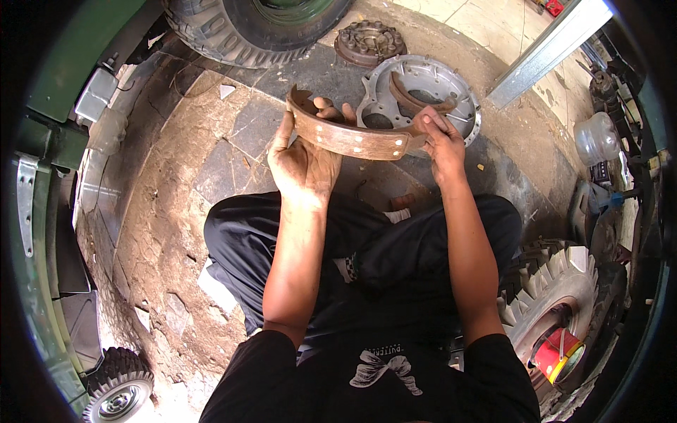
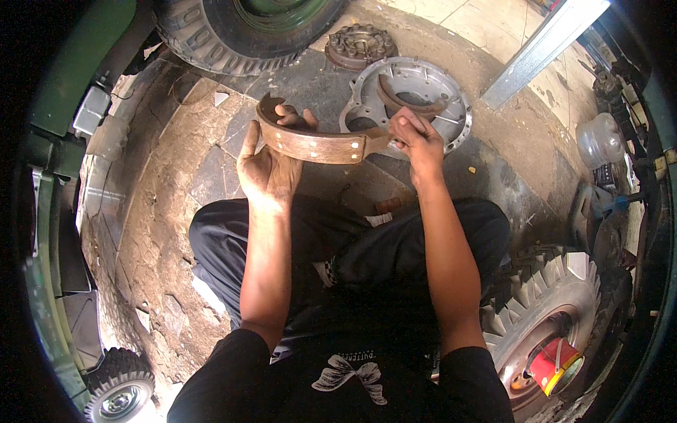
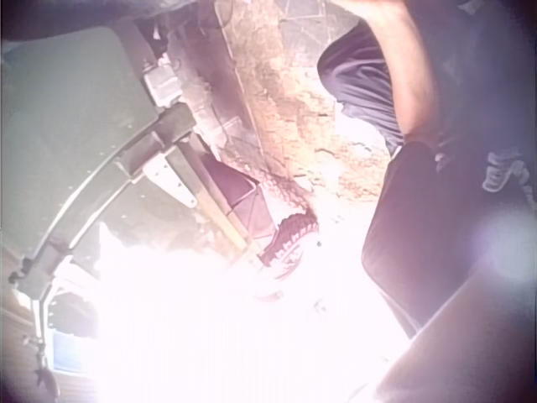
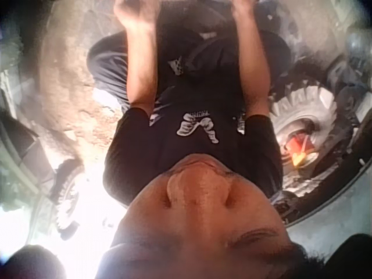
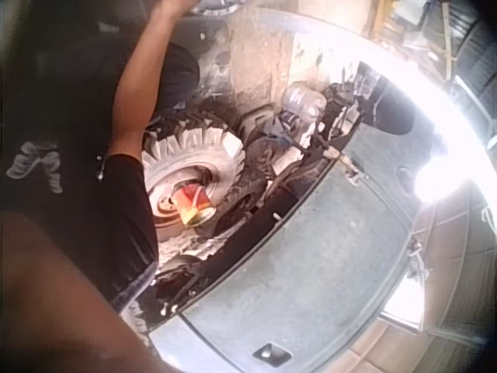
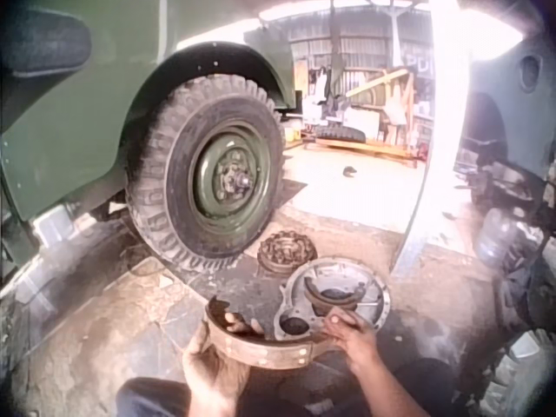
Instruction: The person sits on the floor and assembles brake shoes into a brake drum housing. They repeatedly pick up curved brake shoes, align them with the metal backing plate, and press them into place by hand.
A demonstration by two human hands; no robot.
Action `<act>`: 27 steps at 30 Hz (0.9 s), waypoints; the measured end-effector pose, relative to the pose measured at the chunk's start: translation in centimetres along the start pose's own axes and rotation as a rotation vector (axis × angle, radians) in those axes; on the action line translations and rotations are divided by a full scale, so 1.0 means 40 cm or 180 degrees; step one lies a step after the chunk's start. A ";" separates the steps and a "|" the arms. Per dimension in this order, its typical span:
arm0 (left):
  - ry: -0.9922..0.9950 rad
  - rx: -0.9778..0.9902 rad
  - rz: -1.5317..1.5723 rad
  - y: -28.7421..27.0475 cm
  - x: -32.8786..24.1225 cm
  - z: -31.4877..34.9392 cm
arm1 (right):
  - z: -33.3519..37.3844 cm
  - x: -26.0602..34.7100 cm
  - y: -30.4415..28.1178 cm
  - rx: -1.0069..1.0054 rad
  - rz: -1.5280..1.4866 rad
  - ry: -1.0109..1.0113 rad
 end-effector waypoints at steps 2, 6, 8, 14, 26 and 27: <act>-0.0020 0.0331 -0.0147 0.009 0.005 0.000 | -0.007 -0.009 -0.005 -0.0019 0.0024 0.0088; 0.0590 -0.0166 -0.1239 0.010 0.027 0.008 | -0.019 -0.015 -0.016 0.0016 -0.0169 0.0132; 0.0710 -0.0039 -0.1564 -0.011 0.012 0.012 | -0.011 -0.014 -0.011 -0.0034 -0.0111 0.0151; 0.0941 -0.0345 -0.2680 0.007 0.031 0.047 | -0.002 0.000 -0.005 -0.0131 0.0112 0.0085; 0.0851 -0.0088 -0.2303 -0.053 0.027 0.036 | 0.010 0.003 0.013 -0.0051 0.0491 -0.0009; 0.0829 -0.0028 -0.2304 -0.051 0.031 0.034 | 0.010 0.004 0.010 -0.0067 0.0507 -0.0024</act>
Point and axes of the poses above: each hand's wrist, its own z-axis away from the middle knuckle, its own y-axis out of the palm, x = y × z, the point moved 6 cm from there along -z, towards the middle knuckle, and after that the axes turned 10 degrees about y, right-handed, at the moved point
